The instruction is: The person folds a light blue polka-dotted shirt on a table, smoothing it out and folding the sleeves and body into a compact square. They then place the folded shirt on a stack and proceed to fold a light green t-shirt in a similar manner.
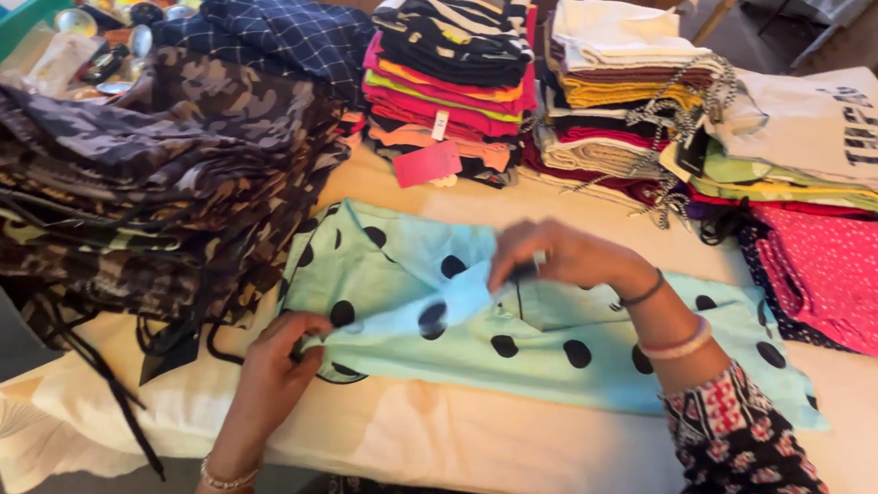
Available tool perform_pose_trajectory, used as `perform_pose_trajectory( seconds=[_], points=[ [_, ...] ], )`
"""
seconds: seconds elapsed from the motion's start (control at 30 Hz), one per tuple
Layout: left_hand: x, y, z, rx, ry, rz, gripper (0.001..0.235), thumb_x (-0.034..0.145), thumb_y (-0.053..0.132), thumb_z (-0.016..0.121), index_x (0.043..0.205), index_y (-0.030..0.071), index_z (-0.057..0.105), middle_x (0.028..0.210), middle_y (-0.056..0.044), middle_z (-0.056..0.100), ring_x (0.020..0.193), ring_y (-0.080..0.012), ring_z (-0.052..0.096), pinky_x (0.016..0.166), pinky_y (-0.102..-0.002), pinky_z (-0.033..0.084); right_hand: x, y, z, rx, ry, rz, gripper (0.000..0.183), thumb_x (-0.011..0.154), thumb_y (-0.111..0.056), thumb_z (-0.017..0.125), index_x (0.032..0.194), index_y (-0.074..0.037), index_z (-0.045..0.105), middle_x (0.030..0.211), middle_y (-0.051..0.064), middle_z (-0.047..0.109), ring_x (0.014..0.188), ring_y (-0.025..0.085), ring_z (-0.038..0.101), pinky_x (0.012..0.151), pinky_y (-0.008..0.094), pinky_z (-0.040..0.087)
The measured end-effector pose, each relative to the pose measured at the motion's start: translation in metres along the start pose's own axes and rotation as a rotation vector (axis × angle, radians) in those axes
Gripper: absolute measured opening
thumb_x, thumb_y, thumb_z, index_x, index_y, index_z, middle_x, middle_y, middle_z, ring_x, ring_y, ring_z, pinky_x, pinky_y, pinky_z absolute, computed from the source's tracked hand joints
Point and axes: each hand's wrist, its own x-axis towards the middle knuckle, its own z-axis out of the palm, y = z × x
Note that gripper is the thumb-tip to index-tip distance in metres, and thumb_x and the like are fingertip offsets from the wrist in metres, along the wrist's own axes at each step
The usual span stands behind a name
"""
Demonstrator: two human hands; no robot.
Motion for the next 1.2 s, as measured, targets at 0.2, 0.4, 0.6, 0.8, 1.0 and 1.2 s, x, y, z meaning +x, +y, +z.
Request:
perform_pose_trajectory(
  seconds=[0.2, 0.4, 0.6, 0.8, 1.0, 1.2],
  points=[
    [0.004, 0.018, -0.003, 0.062, -0.103, -0.085, 0.026, 0.073, -0.013, 0.061, 0.091, 0.005, 0.064, 0.093, -0.009, 0.064, 0.075, -0.026, 0.062, 0.058, -0.034, 0.047, -0.049, 0.008, 0.02, 0.055, -0.381, 0.326, 0.027, 0.086, -0.018, 0.079, 0.111, -0.01, 0.075, 0.099, 0.006, 0.077, 0.094, 0.018, 0.071, 0.085, 0.034, 0.056],
    [0.0, 0.011, -0.003, 0.092, -0.099, 0.073, 0.029, 0.069, -0.012, 0.061, 0.09, 0.007, 0.064, 0.096, -0.008, 0.062, 0.084, -0.026, 0.062, 0.06, -0.033, 0.047, -0.053, 0.063, 0.056, -0.041, 0.206, 0.382, 0.035, 0.091, -0.023, 0.076, 0.121, -0.007, 0.067, 0.101, 0.009, 0.069, 0.093, 0.018, 0.066, 0.085, 0.034, 0.056],
    [0.0, 0.005, -0.002, 0.086, -0.11, -0.015, 0.03, 0.072, -0.011, 0.062, 0.092, 0.009, 0.067, 0.1, -0.006, 0.063, 0.084, -0.0227, 0.064, 0.052, -0.03, 0.046, -0.043, 0.064, 0.07, -0.109, 0.371, 0.382, 0.036, 0.087, -0.011, 0.077, 0.121, -0.009, 0.065, 0.101, 0.005, 0.069, 0.082, 0.017, 0.061, 0.076, 0.033, 0.052],
    [0.004, 0.024, 0.002, 0.165, -0.095, -0.047, 0.029, 0.073, -0.006, 0.068, 0.098, 0.01, 0.068, 0.101, -0.007, 0.065, 0.088, -0.0261, 0.063, 0.056, -0.034, 0.048, -0.056, 0.074, 0.062, -0.149, 0.461, 0.458, 0.027, 0.09, -0.005, 0.071, 0.116, -0.012, 0.068, 0.103, 0.005, 0.07, 0.081, 0.021, 0.06, 0.073, 0.035, 0.052],
    [0.002, 0.032, 0.002, 0.317, -0.073, 0.044, 0.029, 0.076, 0.004, 0.074, 0.103, 0.011, 0.067, 0.104, -0.008, 0.066, 0.096, -0.0341, 0.059, 0.082, -0.041, 0.047, -0.051, 0.047, 0.065, -0.417, 0.415, 0.409, 0.034, 0.086, -0.004, 0.07, 0.119, -0.012, 0.067, 0.119, 0.012, 0.06, 0.11, 0.031, 0.058, 0.095, 0.041, 0.05],
    [0.002, 0.048, -0.007, 0.208, -0.112, 0.081, 0.027, 0.079, 0.002, 0.069, 0.104, 0.01, 0.066, 0.111, -0.008, 0.063, 0.107, -0.0317, 0.056, 0.09, -0.04, 0.046, -0.041, 0.039, 0.098, -0.53, 0.332, 0.221, 0.055, 0.096, -0.031, 0.065, 0.144, -0.006, 0.051, 0.15, 0.018, 0.045, 0.14, 0.037, 0.044, 0.115, 0.047, 0.036]
  ],
)
